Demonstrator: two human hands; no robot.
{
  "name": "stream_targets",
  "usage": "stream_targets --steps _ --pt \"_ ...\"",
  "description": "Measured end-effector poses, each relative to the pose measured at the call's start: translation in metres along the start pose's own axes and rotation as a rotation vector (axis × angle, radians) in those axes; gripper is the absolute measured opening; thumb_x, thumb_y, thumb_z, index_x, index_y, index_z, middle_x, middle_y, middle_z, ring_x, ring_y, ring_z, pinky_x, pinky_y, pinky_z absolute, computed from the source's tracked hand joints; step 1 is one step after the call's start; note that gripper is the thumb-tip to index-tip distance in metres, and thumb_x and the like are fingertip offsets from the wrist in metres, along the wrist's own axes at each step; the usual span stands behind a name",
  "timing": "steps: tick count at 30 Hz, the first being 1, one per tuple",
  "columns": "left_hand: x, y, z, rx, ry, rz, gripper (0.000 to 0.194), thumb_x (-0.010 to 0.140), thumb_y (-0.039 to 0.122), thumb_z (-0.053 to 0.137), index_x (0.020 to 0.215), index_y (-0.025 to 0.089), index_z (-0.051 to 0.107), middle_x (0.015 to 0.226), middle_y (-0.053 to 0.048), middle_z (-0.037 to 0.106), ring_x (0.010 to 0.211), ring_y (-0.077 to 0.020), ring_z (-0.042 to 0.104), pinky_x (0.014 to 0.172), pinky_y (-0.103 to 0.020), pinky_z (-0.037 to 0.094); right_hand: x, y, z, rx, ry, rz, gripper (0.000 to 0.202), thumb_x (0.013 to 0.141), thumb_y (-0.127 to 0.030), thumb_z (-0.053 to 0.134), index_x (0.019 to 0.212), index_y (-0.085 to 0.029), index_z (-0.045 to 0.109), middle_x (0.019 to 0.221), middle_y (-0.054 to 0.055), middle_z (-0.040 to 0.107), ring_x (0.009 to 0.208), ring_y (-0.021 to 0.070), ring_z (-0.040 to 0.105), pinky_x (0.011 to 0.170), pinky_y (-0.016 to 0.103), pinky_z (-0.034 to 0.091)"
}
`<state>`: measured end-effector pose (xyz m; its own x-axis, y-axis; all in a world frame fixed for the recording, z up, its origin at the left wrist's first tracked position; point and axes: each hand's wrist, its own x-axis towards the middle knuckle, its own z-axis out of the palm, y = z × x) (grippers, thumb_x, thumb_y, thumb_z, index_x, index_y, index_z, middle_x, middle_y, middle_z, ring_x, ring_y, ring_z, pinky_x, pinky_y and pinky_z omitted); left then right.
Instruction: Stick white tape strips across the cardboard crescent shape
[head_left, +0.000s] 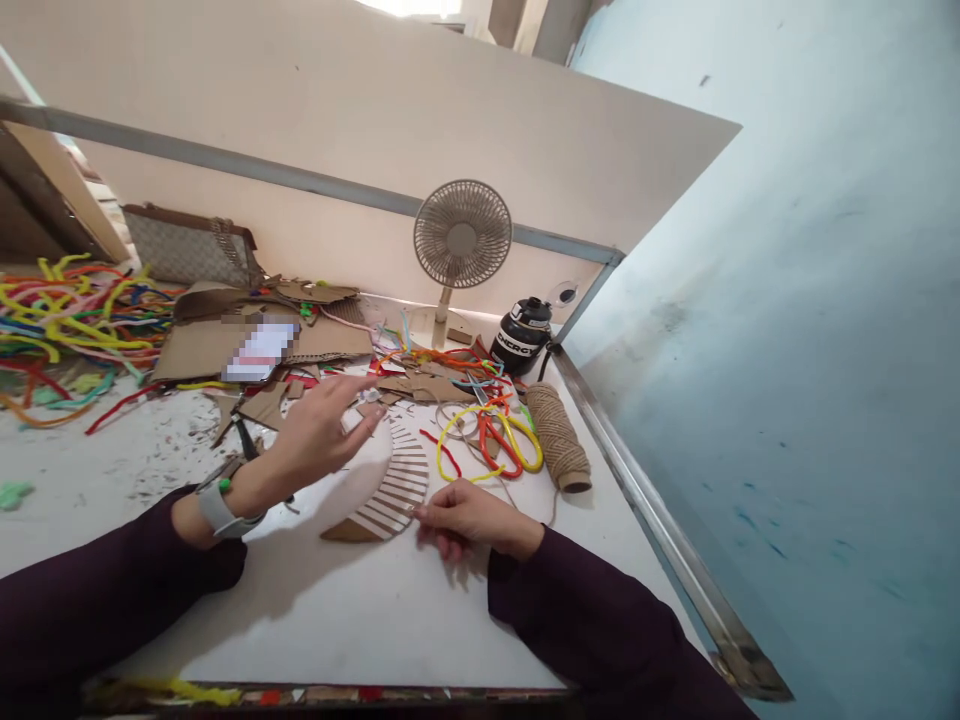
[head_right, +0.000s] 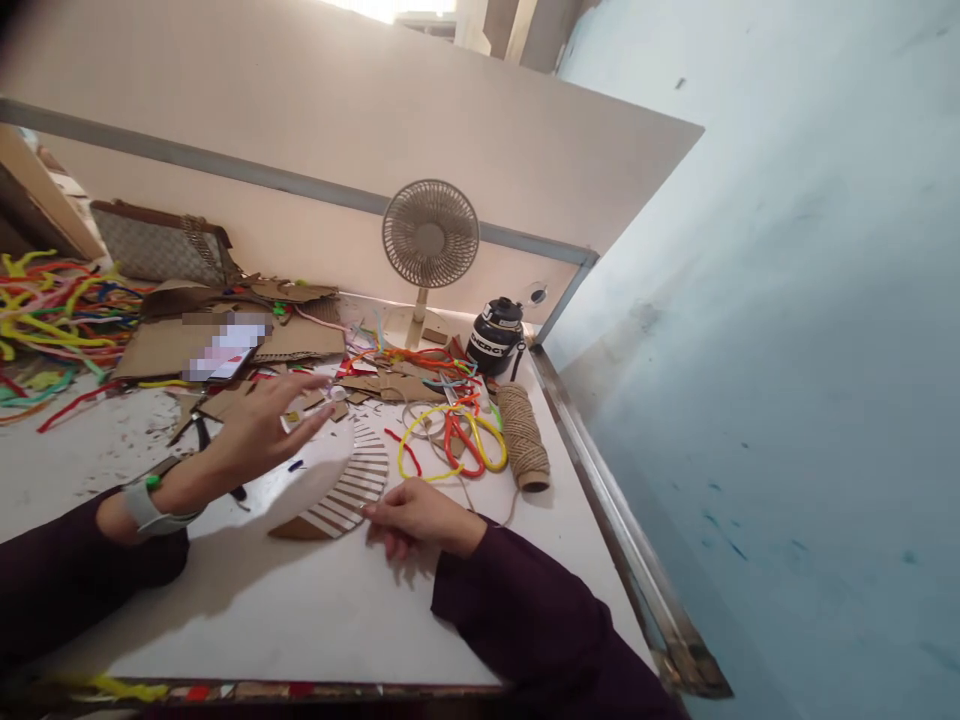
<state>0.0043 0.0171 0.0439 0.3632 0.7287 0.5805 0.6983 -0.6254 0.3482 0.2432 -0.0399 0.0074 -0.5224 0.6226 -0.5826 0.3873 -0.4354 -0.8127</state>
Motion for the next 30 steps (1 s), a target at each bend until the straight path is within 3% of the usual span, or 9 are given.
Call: stream_targets --steps 3,5,7,9,13,19,26,30 --pt "-0.024 0.004 0.009 -0.028 -0.231 0.029 0.033 0.093 0.039 0.048 0.113 0.016 0.061 0.109 -0.012 0.069 0.101 -0.0246 0.064 0.090 -0.038 0.051 -0.005 -0.006 -0.006 -0.229 0.203 -0.058 0.048 0.085 -0.059 0.053 0.066 -0.015 0.060 0.045 -0.003 0.053 0.037 0.0075 0.046 0.040 0.020 0.034" --pt "-0.041 0.010 0.012 -0.038 -0.347 0.061 0.038 0.091 0.040 0.050 0.117 0.014 0.059 0.112 -0.013 0.067 0.103 -0.0254 0.063 0.089 -0.037 0.051 -0.006 -0.010 -0.017 -0.455 0.469 -0.244 0.036 0.089 -0.046 0.050 0.074 -0.016 0.062 0.059 0.001 0.060 0.052 0.0123 0.055 0.052 0.024 0.042" --pt "-0.052 0.016 0.012 -0.023 -0.410 0.083 0.047 0.089 0.045 0.052 0.122 0.012 0.056 0.118 -0.016 0.064 0.106 -0.0280 0.062 0.090 -0.040 0.051 -0.004 -0.011 -0.033 -0.766 0.807 -0.442 0.021 0.088 -0.033 0.053 0.086 -0.016 0.065 0.084 0.008 0.067 0.080 0.0193 0.061 0.072 0.030 0.046" --pt "-0.059 0.022 0.009 -0.008 -0.448 0.100 0.053 0.086 0.047 0.054 0.125 0.011 0.055 0.119 -0.018 0.063 0.107 -0.0300 0.061 0.090 -0.043 0.051 0.001 -0.009 -0.050 -1.053 1.019 -0.439 0.019 0.085 -0.024 0.053 0.095 -0.013 0.066 0.101 0.014 0.065 0.097 0.0258 0.057 0.086 0.037 0.043" --pt "-0.066 0.025 0.008 0.009 -0.470 0.111 0.057 0.084 0.048 0.056 0.128 0.011 0.052 0.121 -0.018 0.061 0.107 -0.0309 0.060 0.091 -0.043 0.050 0.012 0.000 -0.070 -1.210 1.044 -0.376 0.017 0.080 -0.020 0.058 0.092 -0.013 0.067 0.097 0.015 0.063 0.095 0.0281 0.054 0.087 0.040 0.040" --pt "-0.076 0.019 0.018 0.020 -0.456 0.153 0.055 0.084 0.043 0.056 0.130 0.013 0.052 0.123 -0.018 0.061 0.107 -0.0316 0.060 0.091 -0.044 0.048 0.012 0.006 -0.068 -1.205 1.024 -0.373 0.011 0.085 -0.023 0.059 0.088 -0.019 0.068 0.100 0.013 0.062 0.099 0.0285 0.050 0.089 0.041 0.037" --pt "-0.076 0.020 0.018 0.039 -0.468 0.152 0.052 0.086 0.042 0.054 0.129 0.012 0.055 0.122 -0.018 0.063 0.107 -0.0324 0.059 0.090 -0.046 0.048 0.016 0.004 -0.064 -1.035 0.958 -0.472 0.022 0.080 -0.017 0.061 0.102 -0.017 0.065 0.114 0.013 0.059 0.110 0.0282 0.046 0.099 0.043 0.031" --pt "-0.078 0.019 0.020 0.042 -0.454 0.159 0.052 0.087 0.043 0.053 0.129 0.013 0.055 0.122 -0.018 0.063 0.108 -0.0320 0.059 0.090 -0.045 0.048 0.019 -0.002 -0.065 -0.839 0.896 -0.508 0.007 0.078 -0.014 0.061 0.083 -0.017 0.065 0.103 0.011 0.062 0.104 0.0266 0.049 0.098 0.044 0.031"
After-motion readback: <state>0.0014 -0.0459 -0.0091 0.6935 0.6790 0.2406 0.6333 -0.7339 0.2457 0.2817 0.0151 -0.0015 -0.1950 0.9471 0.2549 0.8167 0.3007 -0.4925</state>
